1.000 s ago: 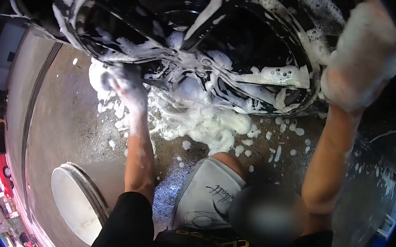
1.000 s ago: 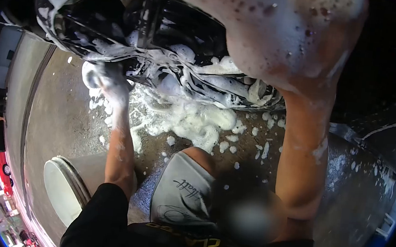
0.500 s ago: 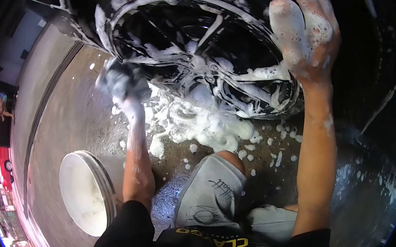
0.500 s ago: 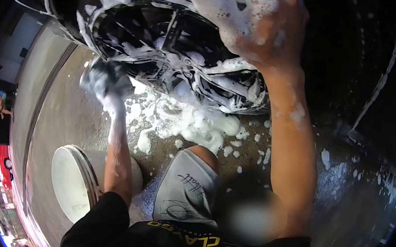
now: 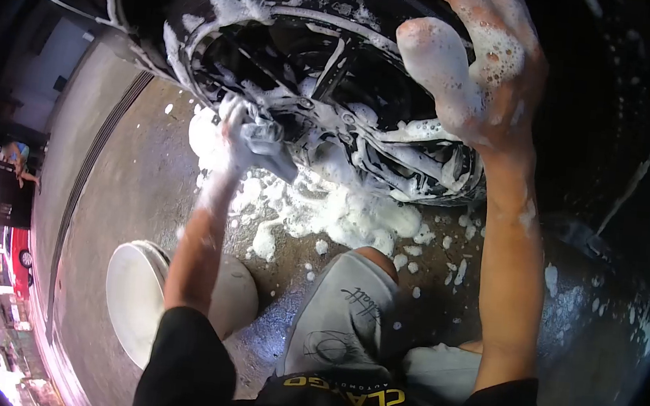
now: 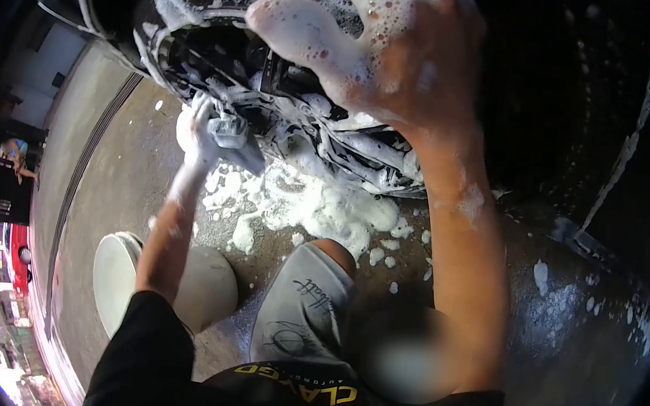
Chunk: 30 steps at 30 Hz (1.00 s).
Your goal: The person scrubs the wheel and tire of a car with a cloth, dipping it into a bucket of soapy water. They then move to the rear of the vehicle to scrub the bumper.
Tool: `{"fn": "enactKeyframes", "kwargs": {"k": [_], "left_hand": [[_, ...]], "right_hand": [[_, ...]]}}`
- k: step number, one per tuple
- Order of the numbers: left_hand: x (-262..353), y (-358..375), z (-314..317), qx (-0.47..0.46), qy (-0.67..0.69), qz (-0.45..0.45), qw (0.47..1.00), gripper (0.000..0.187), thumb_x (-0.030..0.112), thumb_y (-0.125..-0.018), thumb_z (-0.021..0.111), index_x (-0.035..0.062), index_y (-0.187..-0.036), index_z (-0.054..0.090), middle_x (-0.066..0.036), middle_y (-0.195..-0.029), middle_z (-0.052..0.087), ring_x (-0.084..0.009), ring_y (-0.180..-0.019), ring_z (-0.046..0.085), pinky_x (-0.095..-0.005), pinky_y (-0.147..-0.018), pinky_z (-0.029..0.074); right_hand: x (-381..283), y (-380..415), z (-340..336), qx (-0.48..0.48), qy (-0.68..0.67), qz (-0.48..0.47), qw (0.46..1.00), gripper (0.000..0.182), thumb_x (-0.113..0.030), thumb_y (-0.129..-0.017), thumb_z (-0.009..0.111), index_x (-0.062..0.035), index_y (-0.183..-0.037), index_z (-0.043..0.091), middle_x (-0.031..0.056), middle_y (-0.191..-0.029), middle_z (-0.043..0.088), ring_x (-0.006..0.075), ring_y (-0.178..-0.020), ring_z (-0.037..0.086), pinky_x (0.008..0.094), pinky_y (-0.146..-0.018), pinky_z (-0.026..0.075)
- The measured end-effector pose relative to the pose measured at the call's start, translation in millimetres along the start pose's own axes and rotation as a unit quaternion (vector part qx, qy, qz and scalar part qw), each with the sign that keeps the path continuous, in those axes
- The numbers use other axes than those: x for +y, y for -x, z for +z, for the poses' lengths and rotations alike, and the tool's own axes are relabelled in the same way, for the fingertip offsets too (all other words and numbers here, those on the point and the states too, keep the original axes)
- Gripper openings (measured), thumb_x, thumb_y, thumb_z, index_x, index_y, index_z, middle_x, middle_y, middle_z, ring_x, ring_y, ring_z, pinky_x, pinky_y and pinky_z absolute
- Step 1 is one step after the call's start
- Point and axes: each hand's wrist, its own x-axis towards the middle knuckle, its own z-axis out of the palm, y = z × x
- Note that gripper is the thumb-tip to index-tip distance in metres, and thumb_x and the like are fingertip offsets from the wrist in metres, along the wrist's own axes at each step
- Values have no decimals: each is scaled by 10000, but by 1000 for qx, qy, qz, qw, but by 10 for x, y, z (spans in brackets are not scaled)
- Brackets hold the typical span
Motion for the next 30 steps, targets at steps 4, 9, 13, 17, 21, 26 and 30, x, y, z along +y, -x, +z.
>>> {"fn": "enactKeyframes", "kwargs": {"k": [4, 9, 13, 17, 21, 26, 30], "left_hand": [[-445, 47, 67, -86, 43, -38, 995, 520, 192, -838, 694, 88, -1330, 561, -187, -1325, 605, -341, -1235, 577, -441, -941, 524], [532, 122, 864, 193, 135, -158, 959, 644, 467, -903, 665, 103, -1393, 460, -214, -1530, 314, -351, -1305, 453, -450, -910, 576], [1611, -71, 442, 36, 92, -355, 930, 545, 288, -860, 732, -3, -1280, 544, -202, -1387, 457, -337, -1240, 514, -431, -929, 537], [1786, 182, 568, -2, 195, -328, 924, 406, 175, -873, 667, 29, -1241, 576, -143, -1317, 529, -289, -1118, 586, -403, -855, 539], [1353, 433, 621, 114, 170, -78, 976, 180, 75, -892, 628, 53, -1066, 589, -131, -1062, 662, -221, -866, 651, -352, -805, 540], [621, 806, 476, 235, 693, -436, 524, 177, 184, -942, 547, 58, -1061, 581, -92, -923, 636, -195, -749, 626, -318, -668, 538], [913, -32, -43, 198, 616, -472, 599, 237, 190, -895, 605, 40, -1076, 571, -109, -893, 627, -221, -783, 637, -328, -664, 525]], "right_hand": [[13, 42, -37, -19, -1, 31, 999, 410, -405, -769, 727, -150, -1089, 722, 159, -1146, 650, 368, -1028, 627, 457, -888, 503], [-114, -36, -78, -45, 14, 60, 997, 406, -416, -788, 719, -157, -1100, 716, 142, -1170, 637, 357, -1043, 614, 462, -897, 490], [-160, -52, -61, -56, 45, 67, 995, 371, -379, -812, 696, -162, -1112, 694, 127, -1176, 627, 353, -1052, 607, 459, -907, 481], [-205, -64, -56, -52, 59, 56, 995, 306, -327, -844, 671, -147, -1091, 683, 129, -1183, 627, 358, -1064, 605, 460, -909, 479], [-10, 33, -37, -51, -9, 46, 998, 278, -390, -941, 555, -249, -1123, 710, 85, -1205, 653, 361, -1119, 593, 466, -963, 456], [-81, -5, -70, -97, 9, 110, 989, 306, -380, -918, 574, -213, -1139, 703, 70, -1297, 608, 318, -1206, 556, 472, -1029, 419], [-139, -53, -50, -98, 33, 105, 989, 301, -382, -912, 587, -199, -1129, 688, 73, -1289, 611, 327, -1203, 557, 473, -1036, 410]]}}
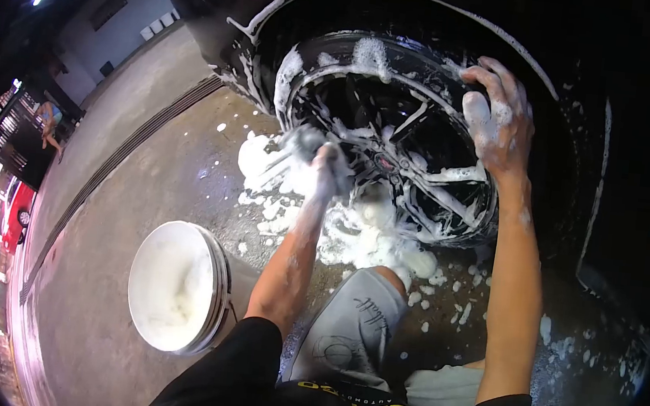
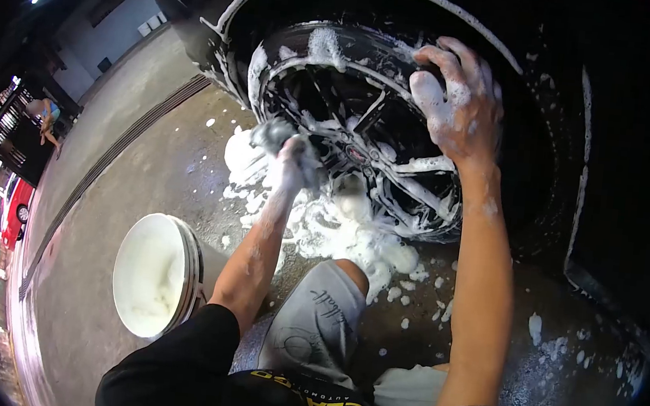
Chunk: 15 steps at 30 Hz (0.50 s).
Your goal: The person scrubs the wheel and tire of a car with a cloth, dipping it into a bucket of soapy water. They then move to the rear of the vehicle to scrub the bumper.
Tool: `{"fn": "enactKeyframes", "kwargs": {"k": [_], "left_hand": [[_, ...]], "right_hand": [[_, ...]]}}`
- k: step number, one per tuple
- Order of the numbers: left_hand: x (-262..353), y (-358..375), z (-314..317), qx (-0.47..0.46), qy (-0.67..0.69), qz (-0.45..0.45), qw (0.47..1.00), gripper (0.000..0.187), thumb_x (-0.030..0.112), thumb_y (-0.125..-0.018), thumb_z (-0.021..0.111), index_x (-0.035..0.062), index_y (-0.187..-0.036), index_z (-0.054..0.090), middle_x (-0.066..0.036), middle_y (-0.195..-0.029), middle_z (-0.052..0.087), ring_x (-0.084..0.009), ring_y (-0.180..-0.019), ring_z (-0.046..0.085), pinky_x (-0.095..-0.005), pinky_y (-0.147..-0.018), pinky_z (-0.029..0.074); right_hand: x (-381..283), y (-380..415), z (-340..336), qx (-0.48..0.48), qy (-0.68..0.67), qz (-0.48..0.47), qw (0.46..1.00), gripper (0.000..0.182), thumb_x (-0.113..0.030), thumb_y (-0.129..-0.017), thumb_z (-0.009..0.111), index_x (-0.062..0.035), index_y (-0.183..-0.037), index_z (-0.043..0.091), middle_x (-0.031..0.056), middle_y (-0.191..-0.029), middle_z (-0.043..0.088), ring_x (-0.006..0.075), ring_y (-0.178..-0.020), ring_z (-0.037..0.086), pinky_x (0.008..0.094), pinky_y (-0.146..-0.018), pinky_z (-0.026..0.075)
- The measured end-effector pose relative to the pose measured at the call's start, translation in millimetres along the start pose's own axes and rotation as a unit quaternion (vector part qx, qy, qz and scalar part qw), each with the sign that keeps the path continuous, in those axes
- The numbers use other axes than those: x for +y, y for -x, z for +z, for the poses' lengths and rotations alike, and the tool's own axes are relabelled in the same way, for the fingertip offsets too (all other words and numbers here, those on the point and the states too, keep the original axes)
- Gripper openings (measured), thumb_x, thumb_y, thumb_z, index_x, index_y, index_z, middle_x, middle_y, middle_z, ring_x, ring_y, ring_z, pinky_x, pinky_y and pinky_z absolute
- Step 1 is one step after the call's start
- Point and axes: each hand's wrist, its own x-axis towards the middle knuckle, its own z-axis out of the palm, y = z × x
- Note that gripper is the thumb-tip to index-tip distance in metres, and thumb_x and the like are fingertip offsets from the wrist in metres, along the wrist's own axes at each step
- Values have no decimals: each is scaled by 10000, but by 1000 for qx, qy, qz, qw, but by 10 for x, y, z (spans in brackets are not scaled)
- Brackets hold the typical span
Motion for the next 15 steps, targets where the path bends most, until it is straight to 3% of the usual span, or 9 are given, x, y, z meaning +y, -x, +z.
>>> {"fn": "enactKeyframes", "kwargs": {"k": [2, 4, 7, 9, 11, 15], "left_hand": [[0, -97, 308, -11, -271, 134, 953, 219, 145, -870, 598, 37, -1051, 537, -107, -955, 610, -217, -861, 611, -347, -772, 515], [98, -174, 432, 67, -319, 332, 885, 218, 81, -841, 559, 31, -1049, 520, -121, -959, 604, -245, -871, 609, -361, -790, 512], [955, -444, 366, -73, -84, 113, 987, 248, -6, -790, 497, 38, -1029, 548, -130, -878, 593, -255, -808, 610, -382, -742, 526], [1156, -910, 220, -120, 60, -68, 989, 224, -14, -791, 498, 32, -1000, 566, -125, -875, 598, -254, -807, 617, -387, -711, 532], [836, -1351, 23, -158, 126, -198, 959, 208, -6, -799, 512, 34, -996, 567, -115, -884, 606, -244, -792, 619, -381, -678, 533], [298, -1330, -163, -108, 65, -117, 985, 271, -3, -805, 504, 35, -1071, 533, -101, -917, 604, -215, -731, 599, -346, -648, 536]], "right_hand": [[-22, -3, -22, -10, 11, 1, 1000, 306, -382, -905, 593, -189, -1128, 676, 83, -1304, 602, 336, -1208, 554, 477, -1034, 408], [-45, 12, -36, -13, 19, 12, 1000, 315, -377, -899, 589, -188, -1136, 671, 86, -1320, 595, 337, -1223, 548, 482, -1043, 404], [-50, 18, -29, -16, 13, 22, 1000, 333, -388, -898, 574, -191, -1149, 668, 88, -1332, 587, 340, -1247, 532, 492, -1062, 394], [-20, 4, 2, -12, 23, 5, 1000, 352, -421, -920, 543, -185, -1150, 668, 95, -1321, 591, 346, -1236, 540, 489, -1049, 408], [53, 7, 13, -10, 16, -22, 1000, 406, -479, -957, 488, -171, -1150, 669, 97, -1308, 597, 341, -1219, 552, 477, -1038, 420], [24, 23, -9, -7, 3, -16, 1000, 435, -481, -985, 431, -168, -1153, 681, 96, -1303, 607, 334, -1213, 560, 462, -1012, 453]]}}
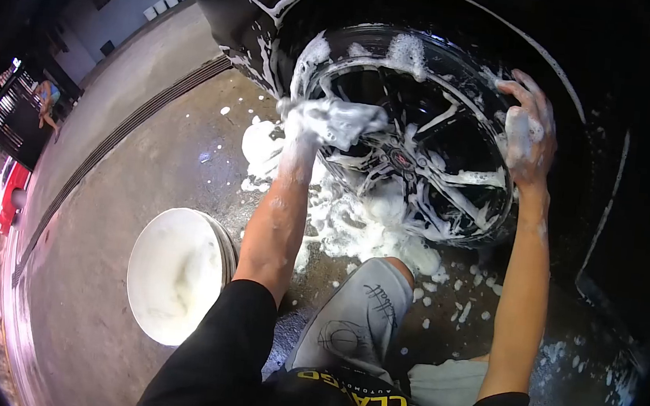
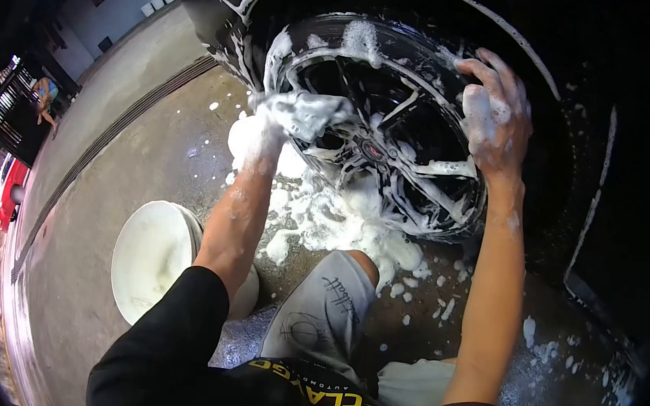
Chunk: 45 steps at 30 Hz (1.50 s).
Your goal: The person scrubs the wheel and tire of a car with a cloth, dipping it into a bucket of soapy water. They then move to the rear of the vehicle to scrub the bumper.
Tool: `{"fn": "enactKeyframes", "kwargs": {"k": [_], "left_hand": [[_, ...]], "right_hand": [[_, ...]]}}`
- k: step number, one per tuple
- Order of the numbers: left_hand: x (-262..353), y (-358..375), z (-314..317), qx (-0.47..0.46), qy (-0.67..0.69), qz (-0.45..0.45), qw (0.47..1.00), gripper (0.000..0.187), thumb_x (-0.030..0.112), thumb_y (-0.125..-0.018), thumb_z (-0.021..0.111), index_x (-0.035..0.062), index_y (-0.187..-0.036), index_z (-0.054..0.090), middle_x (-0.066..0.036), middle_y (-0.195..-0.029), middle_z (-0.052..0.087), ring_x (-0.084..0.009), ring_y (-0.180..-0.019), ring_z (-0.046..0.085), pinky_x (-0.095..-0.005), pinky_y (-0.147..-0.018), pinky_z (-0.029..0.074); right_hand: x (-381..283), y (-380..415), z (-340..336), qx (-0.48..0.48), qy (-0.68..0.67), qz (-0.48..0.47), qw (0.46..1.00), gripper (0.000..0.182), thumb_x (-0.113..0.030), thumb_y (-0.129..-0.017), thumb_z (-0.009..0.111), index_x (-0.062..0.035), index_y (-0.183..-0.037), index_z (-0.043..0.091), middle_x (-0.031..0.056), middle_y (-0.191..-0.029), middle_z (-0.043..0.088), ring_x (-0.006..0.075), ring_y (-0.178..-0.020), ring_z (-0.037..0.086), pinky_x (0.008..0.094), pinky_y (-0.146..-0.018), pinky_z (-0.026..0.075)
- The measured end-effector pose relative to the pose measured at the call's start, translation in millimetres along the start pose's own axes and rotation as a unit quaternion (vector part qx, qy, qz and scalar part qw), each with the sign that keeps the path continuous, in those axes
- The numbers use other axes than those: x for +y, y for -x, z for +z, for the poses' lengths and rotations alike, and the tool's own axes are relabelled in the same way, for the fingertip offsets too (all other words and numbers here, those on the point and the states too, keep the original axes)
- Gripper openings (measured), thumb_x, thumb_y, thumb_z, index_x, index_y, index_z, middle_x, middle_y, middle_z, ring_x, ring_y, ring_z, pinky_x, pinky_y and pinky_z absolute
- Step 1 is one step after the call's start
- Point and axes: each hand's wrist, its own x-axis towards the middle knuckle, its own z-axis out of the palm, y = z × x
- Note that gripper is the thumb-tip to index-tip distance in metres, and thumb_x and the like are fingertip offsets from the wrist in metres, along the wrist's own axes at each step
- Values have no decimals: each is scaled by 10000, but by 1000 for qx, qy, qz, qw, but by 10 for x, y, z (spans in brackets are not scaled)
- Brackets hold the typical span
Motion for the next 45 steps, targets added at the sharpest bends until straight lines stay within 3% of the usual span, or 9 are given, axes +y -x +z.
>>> {"fn": "enactKeyframes", "kwargs": {"k": [9, 15, 22, 24, 29, 34, 39, 41, 45], "left_hand": [[75, 886, 224, -25, -175, 395, 902, 408, 36, -816, 602, 83, -1215, 534, -106, -1004, 614, -186, -717, 603, -335, -644, 541], [124, 704, 268, 136, -583, 550, 583, 225, 105, -888, 609, 28, -1099, 630, -99, -1033, 636, -274, -913, 630, -411, -729, 519], [-557, 213, -885, 39, -76, 313, 946, 442, 63, -945, 472, -65, -1365, 433, -116, -1050, 607, -118, -807, 592, -184, -604, 478], [-654, -130, -987, -80, 161, 298, 938, 455, 25, -960, 401, -107, -1396, 383, -94, -931, 579, -80, -788, 549, -156, -546, 449], [-790, 75, -429, 134, -376, 423, 813, 402, 468, -725, 735, 156, -863, 521, -46, -955, 527, -243, -827, 529, -423, -937, 441], [-1234, 485, -1074, 125, -137, 84, 979, 305, 300, -1032, 452, 85, -1230, 540, -90, -997, 612, -190, -873, 587, -345, -839, 503], [-947, 1407, -727, 132, -165, -111, 971, 326, 454, -997, 504, 140, -949, 581, -30, -783, 642, -143, -704, 638, -330, -633, 564], [-912, 1560, -153, 51, -184, 147, 971, 582, 490, -958, 521, 126, -1407, 453, -156, -1279, 517, -228, -1154, 556, -415, -962, 498], [-1026, 1284, 723, -79, -434, 476, 761, 675, 206, -815, 676, 79, -1426, 418, -192, -1379, 440, -385, -1300, 422, -529, -1123, 325]], "right_hand": [[-16, -49, 40, 32, -14, -10, 999, 371, -405, -971, 464, -147, -1105, 694, 90, -1236, 644, 332, -1165, 592, 438, -981, 461], [91, -49, 82, 57, -27, -38, 997, 332, -411, -930, 529, -164, -1060, 709, 67, -1154, 677, 304, -1122, 617, 419, -970, 465], [140, -6, 87, 55, 3, -25, 998, 336, -482, -894, 599, -222, -1070, 717, 69, -1199, 664, 328, -1115, 615, 468, -968, 460], [122, 0, 99, 67, 18, -24, 997, 333, -485, -917, 581, -220, -1064, 719, 67, -1206, 660, 323, -1114, 615, 464, -971, 459], [-31, -30, -5, 54, 18, -39, 998, 274, -295, -865, 649, -139, -1088, 675, 134, -1203, 625, 364, -1084, 599, 463, -918, 475], [20, 24, -47, 36, -13, -25, 999, 263, -246, -901, 596, -163, -1128, 698, 118, -1242, 632, 336, -1142, 591, 466, -958, 466], [1, 4, -86, 25, -8, -13, 1000, 261, -210, -902, 585, -181, -1122, 722, 133, -1226, 647, 336, -1101, 610, 453, -926, 494], [96, -2, -48, 24, -4, -47, 999, 249, -176, -852, 640, -147, -1084, 727, 124, -1209, 656, 343, -1116, 605, 441, -937, 498], [359, 50, -181, -62, -2, -103, 993, 392, -315, -887, 567, -110, -1207, 664, 131, -1299, 610, 326, -1253, 529, 413, -1057, 409]]}}
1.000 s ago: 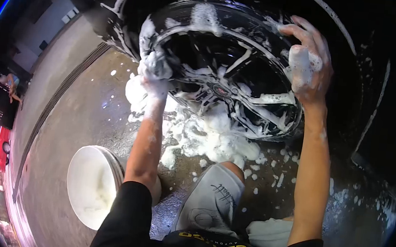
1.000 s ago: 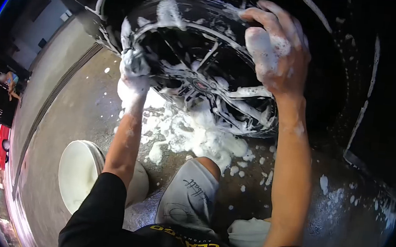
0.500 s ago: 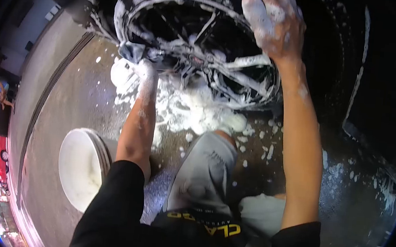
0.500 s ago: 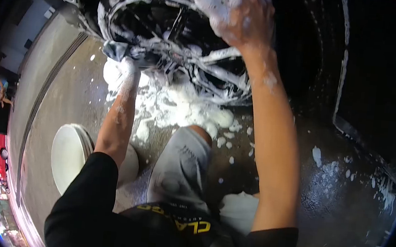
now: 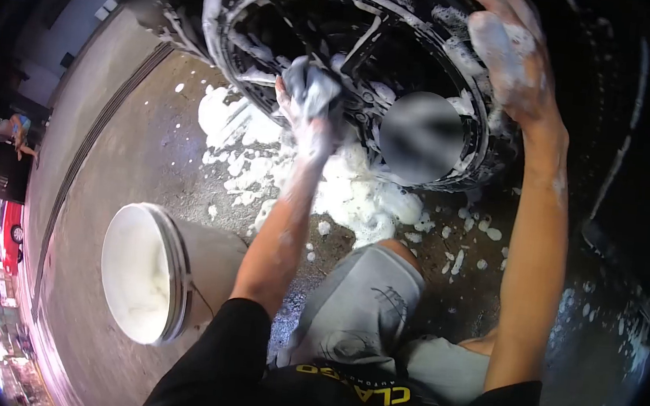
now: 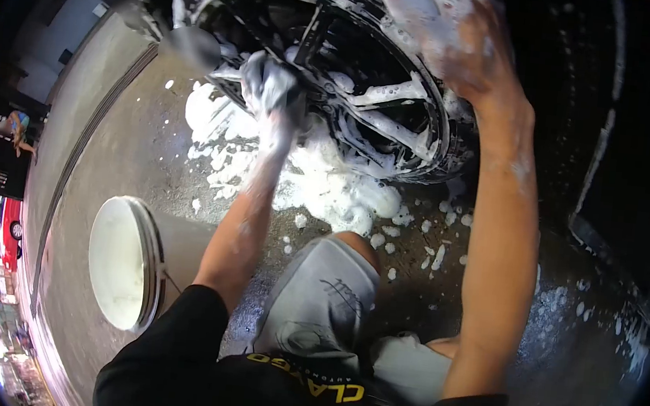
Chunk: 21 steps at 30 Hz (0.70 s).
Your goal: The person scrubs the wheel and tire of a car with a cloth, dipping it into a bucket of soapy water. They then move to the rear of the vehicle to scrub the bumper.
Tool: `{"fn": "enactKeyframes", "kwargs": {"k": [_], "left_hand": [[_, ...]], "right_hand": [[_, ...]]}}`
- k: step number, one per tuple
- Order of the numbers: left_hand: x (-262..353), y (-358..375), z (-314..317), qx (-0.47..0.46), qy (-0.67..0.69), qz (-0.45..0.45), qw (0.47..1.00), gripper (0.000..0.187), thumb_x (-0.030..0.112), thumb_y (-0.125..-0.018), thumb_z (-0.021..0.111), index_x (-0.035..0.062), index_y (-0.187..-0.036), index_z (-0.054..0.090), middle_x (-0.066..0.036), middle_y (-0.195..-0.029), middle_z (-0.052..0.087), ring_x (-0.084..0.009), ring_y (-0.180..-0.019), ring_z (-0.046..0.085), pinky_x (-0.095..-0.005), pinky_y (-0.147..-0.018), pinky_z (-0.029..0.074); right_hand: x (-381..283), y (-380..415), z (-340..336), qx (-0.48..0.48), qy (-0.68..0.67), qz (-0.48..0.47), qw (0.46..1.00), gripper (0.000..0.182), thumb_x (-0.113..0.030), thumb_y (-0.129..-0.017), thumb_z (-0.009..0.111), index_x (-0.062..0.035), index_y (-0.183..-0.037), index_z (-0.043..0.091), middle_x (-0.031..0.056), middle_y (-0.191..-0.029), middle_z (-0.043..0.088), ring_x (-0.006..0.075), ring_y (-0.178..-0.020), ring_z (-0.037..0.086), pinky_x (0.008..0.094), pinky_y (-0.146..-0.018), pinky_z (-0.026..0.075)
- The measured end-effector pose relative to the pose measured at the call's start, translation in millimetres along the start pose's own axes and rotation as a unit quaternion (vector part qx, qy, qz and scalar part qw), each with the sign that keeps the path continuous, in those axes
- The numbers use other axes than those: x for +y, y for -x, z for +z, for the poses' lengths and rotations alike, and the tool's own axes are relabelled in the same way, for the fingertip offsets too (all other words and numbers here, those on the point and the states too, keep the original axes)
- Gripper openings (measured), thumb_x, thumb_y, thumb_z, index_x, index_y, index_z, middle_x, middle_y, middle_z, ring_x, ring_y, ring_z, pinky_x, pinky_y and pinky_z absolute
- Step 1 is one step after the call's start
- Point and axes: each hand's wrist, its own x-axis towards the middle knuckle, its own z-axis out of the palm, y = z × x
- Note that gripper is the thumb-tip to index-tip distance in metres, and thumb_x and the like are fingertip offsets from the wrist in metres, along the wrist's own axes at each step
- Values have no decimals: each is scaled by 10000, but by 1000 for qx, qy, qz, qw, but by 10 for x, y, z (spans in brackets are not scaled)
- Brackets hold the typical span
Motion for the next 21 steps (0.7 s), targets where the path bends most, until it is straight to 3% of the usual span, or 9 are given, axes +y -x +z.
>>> {"fn": "enactKeyframes", "kwargs": {"k": [1, 2, 3, 5, 6, 10, 14, 16, 21], "left_hand": [[-64, -30, 339, 10, 323, 45, 945, 608, 245, -842, 653, 71, -1389, 453, -181, -1356, 464, -350, -1233, 454, -492, -1049, 369], [-121, 5, 678, 24, 612, 79, 787, 550, 283, -869, 630, 63, -1352, 488, -170, -1333, 488, -315, -1166, 486, -454, -974, 413], [-58, 109, 897, 98, 601, 58, 791, 552, 291, -871, 626, 61, -1353, 484, -172, -1332, 490, -314, -1163, 491, -455, -974, 416], [163, 510, 1063, 152, 113, -66, 980, 558, 306, -876, 619, 58, -1355, 477, -175, -1330, 494, -313, -1158, 501, -458, -974, 422], [170, 808, 1075, 118, 24, -109, 987, 561, 314, -878, 615, 56, -1357, 474, -177, -1328, 496, -312, -1155, 506, -459, -974, 424], [-227, 1587, 582, 46, 57, -230, 971, 576, 344, -887, 600, 49, -1361, 460, -183, -1324, 504, -310, -1145, 525, -464, -973, 436], [-309, 466, -137, 102, 169, -311, 930, 592, 375, -896, 584, 42, -1366, 446, -190, -1319, 513, -308, -1134, 545, -469, -972, 447], [-251, -69, -111, 115, 118, -319, 933, 601, 390, -901, 576, 39, -1369, 440, -193, -1316, 517, -307, -1129, 554, -472, -971, 453], [299, 3, 730, 173, -117, -494, 844, 624, 428, -912, 557, 30, -1375, 423, -201, -1310, 527, -304, -1116, 579, -479, -970, 467]], "right_hand": [[68, 102, 55, 4, -19, 54, 998, 486, -433, -999, 429, -111, -1312, 615, 138, -1369, 576, 315, -1323, 483, 410, -1125, 337], [135, 147, 68, 16, -40, 76, 996, 475, -409, -973, 461, -110, -1309, 615, 140, -1363, 577, 319, -1312, 490, 412, -1117, 350], [130, 137, 97, 25, -47, 75, 996, 468, -385, -948, 493, -108, -1305, 615, 142, -1357, 577, 324, -1301, 497, 413, -1108, 363], [124, 91, 107, 40, -50, 67, 996, 466, -337, -898, 557, -106, -1298, 614, 146, -1346, 579, 332, -1280, 511, 416, -1092, 388], [109, 72, 110, 45, -52, 64, 996, 471, -313, -873, 589, -105, -1295, 614, 148, -1340, 579, 336, -1269, 518, 418, -1083, 401], [32, 54, 45, 48, -41, 71, 995, 532, -217, -772, 716, -100, -1281, 614, 156, -1317, 582, 353, -1225, 546, 424, -1050, 451], [-35, 42, 4, 8, 125, -78, 989, 594, -294, -800, 741, -142, -1348, 567, 185, -1319, 566, 404, -1210, 543, 466, -1022, 466], [-171, 9, 45, 25, 17, 134, 990, 590, -369, -835, 728, -188, -1368, 549, 192, -1353, 545, 429, -1211, 535, 474, -1007, 467], [-215, -22, 46, -22, 27, 236, 971, 565, -556, -919, 579, -249, -1392, 538, 190, -1425, 490, 396, -1299, 479, 580, -1033, 407]]}}
